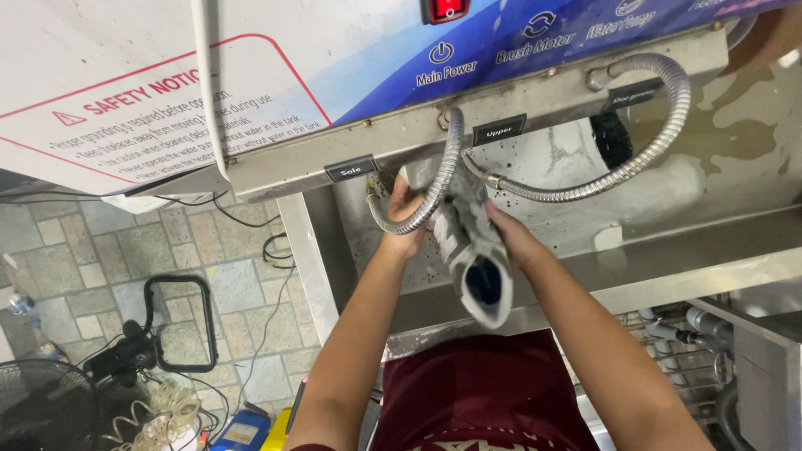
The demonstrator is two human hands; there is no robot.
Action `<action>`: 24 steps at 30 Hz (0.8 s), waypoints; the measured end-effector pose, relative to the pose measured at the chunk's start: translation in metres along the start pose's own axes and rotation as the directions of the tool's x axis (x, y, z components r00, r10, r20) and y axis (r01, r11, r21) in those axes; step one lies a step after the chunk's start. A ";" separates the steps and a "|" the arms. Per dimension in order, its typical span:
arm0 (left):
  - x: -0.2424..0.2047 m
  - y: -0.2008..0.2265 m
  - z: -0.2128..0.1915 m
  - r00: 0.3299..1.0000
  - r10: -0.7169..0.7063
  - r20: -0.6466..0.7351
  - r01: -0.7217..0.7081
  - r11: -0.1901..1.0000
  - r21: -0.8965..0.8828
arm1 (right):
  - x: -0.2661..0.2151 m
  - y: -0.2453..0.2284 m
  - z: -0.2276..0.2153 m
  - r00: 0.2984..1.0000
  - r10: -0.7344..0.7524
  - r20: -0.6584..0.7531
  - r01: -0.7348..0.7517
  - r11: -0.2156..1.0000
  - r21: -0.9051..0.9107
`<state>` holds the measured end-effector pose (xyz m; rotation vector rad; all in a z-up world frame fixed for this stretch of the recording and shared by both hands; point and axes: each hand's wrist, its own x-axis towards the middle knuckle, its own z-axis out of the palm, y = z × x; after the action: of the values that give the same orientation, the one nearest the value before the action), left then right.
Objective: The person cleans a pair of grey sneakers using a multifunctional shoe washing machine. They scrub the soles and uppers with rotating brushes, rinse the shoes with water, and wipe the exterior with a white cloth. The person handles the shoes one at a time, placing them on a metal rack after cleaning.
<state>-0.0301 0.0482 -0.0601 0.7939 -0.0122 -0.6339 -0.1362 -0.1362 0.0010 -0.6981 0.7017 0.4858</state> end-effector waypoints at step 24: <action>-0.028 -0.001 0.031 0.845 -0.526 -0.101 0.525 0.850 -0.033 | -0.040 -0.005 0.036 0.954 -0.095 0.286 0.059 0.989 0.133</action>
<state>-0.0611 0.0424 -0.0327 0.8310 0.3171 -1.1123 -0.1451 -0.1204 0.0520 -0.5217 0.4207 0.4581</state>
